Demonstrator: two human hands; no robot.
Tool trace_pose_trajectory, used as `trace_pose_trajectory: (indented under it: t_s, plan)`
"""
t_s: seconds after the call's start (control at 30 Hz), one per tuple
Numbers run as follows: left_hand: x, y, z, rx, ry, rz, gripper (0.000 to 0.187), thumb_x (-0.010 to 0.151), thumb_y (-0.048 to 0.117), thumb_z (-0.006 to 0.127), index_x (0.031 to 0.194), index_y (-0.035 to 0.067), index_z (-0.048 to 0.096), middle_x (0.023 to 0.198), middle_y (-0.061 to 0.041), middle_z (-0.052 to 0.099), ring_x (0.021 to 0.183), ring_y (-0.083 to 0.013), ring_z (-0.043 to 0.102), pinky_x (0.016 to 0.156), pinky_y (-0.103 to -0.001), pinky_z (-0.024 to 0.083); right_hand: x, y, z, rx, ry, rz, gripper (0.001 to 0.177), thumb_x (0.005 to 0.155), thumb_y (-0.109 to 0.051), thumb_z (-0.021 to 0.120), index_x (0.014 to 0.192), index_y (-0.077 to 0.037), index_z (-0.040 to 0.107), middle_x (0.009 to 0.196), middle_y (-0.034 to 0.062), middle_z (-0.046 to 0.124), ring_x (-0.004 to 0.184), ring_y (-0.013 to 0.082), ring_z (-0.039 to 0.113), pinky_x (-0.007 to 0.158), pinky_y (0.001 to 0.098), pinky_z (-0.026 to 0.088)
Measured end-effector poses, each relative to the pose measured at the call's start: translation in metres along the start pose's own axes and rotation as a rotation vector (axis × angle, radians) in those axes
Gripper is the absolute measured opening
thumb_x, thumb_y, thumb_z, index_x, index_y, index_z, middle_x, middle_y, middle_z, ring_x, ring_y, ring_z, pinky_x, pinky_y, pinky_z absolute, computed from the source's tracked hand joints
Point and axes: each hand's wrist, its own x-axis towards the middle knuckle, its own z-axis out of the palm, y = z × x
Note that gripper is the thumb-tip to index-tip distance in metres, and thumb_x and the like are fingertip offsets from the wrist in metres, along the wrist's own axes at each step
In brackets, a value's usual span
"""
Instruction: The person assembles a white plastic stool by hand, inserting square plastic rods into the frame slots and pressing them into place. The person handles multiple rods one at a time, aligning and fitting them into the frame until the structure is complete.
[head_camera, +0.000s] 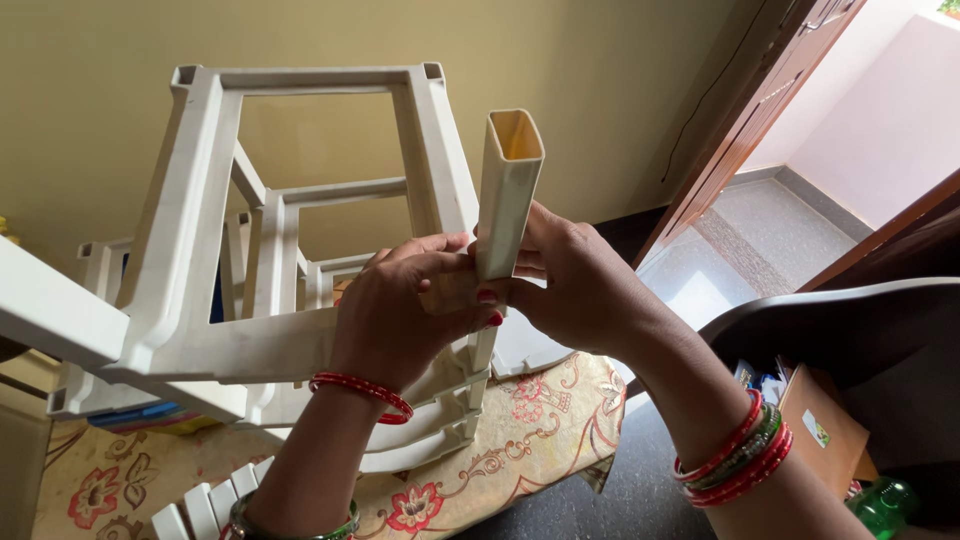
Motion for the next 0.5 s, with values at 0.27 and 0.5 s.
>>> trace_pose_trajectory:
  t_s: [0.27, 0.5]
  plan:
    - [0.0008, 0.0031, -0.0002, 0.005, 0.035, 0.023, 0.049, 0.06, 0.043, 0.093, 0.1, 0.017, 0.081, 0.124, 0.005, 0.074, 0.105, -0.0218, 0.071, 0.089, -0.039, 0.056, 0.0006, 0.003, 0.0003, 0.013, 0.0, 0.035, 0.043, 0.087, -0.001, 0.074, 0.124, -0.001, 0.052, 0.127, 0.0128, 0.071, 0.126, 0.0248, 0.069, 0.102, 0.0363, 0.054]
    - [-0.0018, 0.0011, 0.0029, -0.016, 0.052, 0.033, 0.046, 0.065, 0.042, 0.091, 0.102, 0.018, 0.079, 0.127, 0.002, 0.073, 0.107, -0.0237, 0.071, 0.095, -0.039, 0.052, -0.0011, -0.0035, 0.001, 0.037, 0.011, 0.07, 0.043, 0.088, -0.003, 0.072, 0.126, -0.003, 0.052, 0.123, 0.0121, 0.073, 0.127, 0.0243, 0.069, 0.103, 0.0369, 0.053]
